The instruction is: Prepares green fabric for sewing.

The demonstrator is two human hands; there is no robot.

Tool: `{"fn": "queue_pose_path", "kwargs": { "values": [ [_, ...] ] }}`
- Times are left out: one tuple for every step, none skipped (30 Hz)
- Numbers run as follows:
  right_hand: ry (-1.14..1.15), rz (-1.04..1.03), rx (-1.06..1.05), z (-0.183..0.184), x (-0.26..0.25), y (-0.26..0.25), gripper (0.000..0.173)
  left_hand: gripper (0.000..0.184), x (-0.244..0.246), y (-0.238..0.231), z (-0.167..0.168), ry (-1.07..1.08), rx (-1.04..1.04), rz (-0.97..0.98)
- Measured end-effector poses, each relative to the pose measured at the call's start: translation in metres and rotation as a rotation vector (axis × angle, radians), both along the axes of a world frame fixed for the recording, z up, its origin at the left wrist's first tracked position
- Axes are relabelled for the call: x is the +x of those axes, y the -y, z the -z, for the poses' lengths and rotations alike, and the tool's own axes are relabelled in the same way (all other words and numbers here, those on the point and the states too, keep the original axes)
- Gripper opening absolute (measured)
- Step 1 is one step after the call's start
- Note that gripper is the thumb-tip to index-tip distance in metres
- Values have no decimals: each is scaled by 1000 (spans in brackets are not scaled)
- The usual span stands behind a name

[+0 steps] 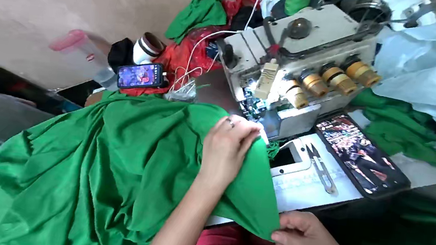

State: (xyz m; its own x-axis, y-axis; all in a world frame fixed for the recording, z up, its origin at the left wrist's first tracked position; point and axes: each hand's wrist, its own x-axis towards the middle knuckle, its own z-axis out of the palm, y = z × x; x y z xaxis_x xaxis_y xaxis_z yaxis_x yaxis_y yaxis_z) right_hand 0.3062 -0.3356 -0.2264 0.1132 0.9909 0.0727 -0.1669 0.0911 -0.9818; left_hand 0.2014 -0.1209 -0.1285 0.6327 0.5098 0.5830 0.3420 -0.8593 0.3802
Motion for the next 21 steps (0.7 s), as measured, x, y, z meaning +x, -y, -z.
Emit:
{"fn": "queue_pose_path", "kwargs": {
  "values": [
    [-9, -16, -3, 0, 1, -1, 2, 9, 0, 0, 0, 10, -4, -23],
    [-24, -35, -5, 0, 2, -2, 2, 12, -1, 1, 0, 20, -5, -43],
    [-35, -52, -7, -1, 2, -2, 2, 13, -3, 2, 1, 21, 3, -55],
    [-34, -65, -5, -1, 3, -2, 2, 11, -5, 5, 2, -1, 26, -65],
    [-27, -78, 4, -2, 3, -2, 2, 13, -8, 12, 3, -47, 59, -81],
    [-25, -95, 19, -2, 5, -1, 4, 19, -10, 20, 3, -111, 86, -107],
    [-21, -104, 34, -3, 6, -1, 6, 27, -10, 30, 3, -179, 112, -141],
    [-16, -102, 50, -4, 7, -2, 8, 34, -9, 38, 3, -239, 134, -171],
    [-9, -88, 64, -6, 9, -3, 10, 40, -8, 42, 5, -275, 146, -191],
    [2, -64, 72, -9, 11, -4, 12, 44, -6, 43, 7, -289, 146, -195],
    [15, -46, 72, -12, 14, -6, 13, 45, -4, 40, 9, -282, 132, -182],
    [16, -34, 65, -14, 17, -9, 12, 43, -2, 35, 10, -260, 126, -164],
    [9, -31, 57, -16, 19, -11, 10, 41, -1, 31, 9, -235, 120, -149],
    [1, -37, 44, -18, 19, -13, 8, 39, -1, 28, 7, -218, 104, -139],
    [-11, -51, 31, -20, 19, -14, 6, 38, -2, 27, 5, -209, 76, -134],
    [-21, -64, 20, -22, 18, -16, 6, 39, -4, 27, 2, -210, 43, -124],
    [-29, -74, 13, -24, 16, -18, 10, 42, -8, 29, 0, -215, 7, -95],
    [-42, -71, 6, -27, 14, -21, 15, 49, -14, 30, 0, -204, -14, -39],
    [-53, -51, -2, -30, 13, -26, 20, 61, -21, 33, 1, -187, -23, 44],
    [-61, -21, -5, -33, 12, -31, 22, 70, -28, 37, 3, -178, -19, 136],
    [-53, 15, 0, -36, 13, -38, 22, 76, -34, 41, 7, -182, -6, 211]
  ]
}}
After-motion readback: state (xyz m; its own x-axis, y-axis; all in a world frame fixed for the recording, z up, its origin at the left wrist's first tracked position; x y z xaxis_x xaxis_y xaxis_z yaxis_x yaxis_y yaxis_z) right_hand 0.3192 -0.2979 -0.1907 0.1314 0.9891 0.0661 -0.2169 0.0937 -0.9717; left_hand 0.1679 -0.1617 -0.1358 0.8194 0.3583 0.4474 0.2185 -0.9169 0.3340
